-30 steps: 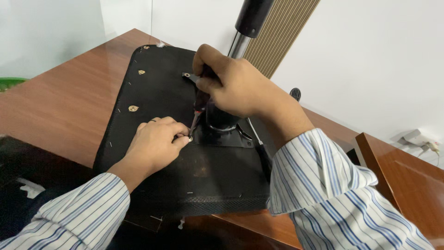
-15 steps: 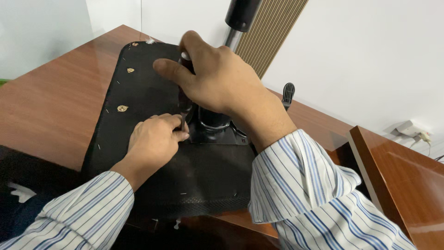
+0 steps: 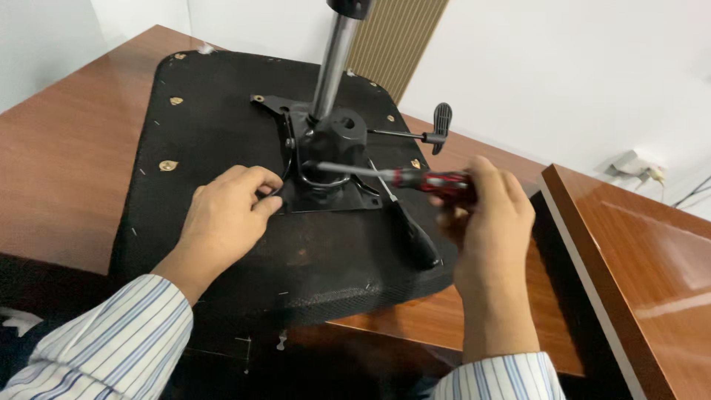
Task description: The person uses a screwdriver to tighten screws into the underside of an overturned chair seat, securing the central gas-lift mechanism. The person works methodically around the seat base, tightening multiple fasteners to attach the seat to the lift.
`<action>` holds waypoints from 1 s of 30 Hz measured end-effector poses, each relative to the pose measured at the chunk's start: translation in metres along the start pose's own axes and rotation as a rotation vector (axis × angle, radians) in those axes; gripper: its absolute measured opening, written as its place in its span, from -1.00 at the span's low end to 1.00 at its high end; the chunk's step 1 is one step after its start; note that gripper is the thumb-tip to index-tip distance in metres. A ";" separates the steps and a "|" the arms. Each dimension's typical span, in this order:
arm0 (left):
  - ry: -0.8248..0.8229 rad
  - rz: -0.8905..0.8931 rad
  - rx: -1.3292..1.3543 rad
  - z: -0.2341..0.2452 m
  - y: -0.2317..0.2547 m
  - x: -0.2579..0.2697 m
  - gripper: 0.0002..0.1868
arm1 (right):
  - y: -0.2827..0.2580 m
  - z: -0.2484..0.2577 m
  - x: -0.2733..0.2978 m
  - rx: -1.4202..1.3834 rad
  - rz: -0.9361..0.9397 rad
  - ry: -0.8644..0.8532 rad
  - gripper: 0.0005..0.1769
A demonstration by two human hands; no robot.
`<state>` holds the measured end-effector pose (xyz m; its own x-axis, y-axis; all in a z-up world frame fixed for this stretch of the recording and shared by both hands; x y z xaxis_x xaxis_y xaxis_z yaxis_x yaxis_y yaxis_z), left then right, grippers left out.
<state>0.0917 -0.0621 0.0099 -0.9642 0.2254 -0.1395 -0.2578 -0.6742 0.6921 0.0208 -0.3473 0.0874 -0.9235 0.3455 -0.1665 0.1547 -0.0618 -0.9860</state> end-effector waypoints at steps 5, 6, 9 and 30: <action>-0.029 0.047 -0.080 -0.002 -0.001 -0.003 -0.76 | 0.061 0.062 -0.008 -0.163 -0.009 0.251 -0.73; -0.023 0.038 -0.085 -0.002 -0.001 -0.003 -0.76 | 0.074 0.066 -0.013 -0.139 -0.007 0.267 -0.73; -0.031 0.067 -0.039 -0.004 -0.004 -0.001 -0.75 | 0.100 0.064 -0.028 0.266 -0.023 0.219 -0.65; -0.003 0.004 -0.037 -0.005 -0.006 0.000 -0.79 | 0.110 -0.008 0.005 0.997 0.201 -0.103 -0.40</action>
<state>0.0926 -0.0612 0.0022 -0.9650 0.2249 -0.1351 -0.2565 -0.7003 0.6662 0.0358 -0.3449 -0.0219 -0.9458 0.1631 -0.2810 -0.0087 -0.8773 -0.4799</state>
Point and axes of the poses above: each hand's wrist, its own x-axis away from the middle knuckle, its own z-axis out of the back of the hand, y = z × x, the point moved 6 cm from there along -x, towards the middle knuckle, and after that the axes turned 13 degrees about -y, right-handed, at the moved point
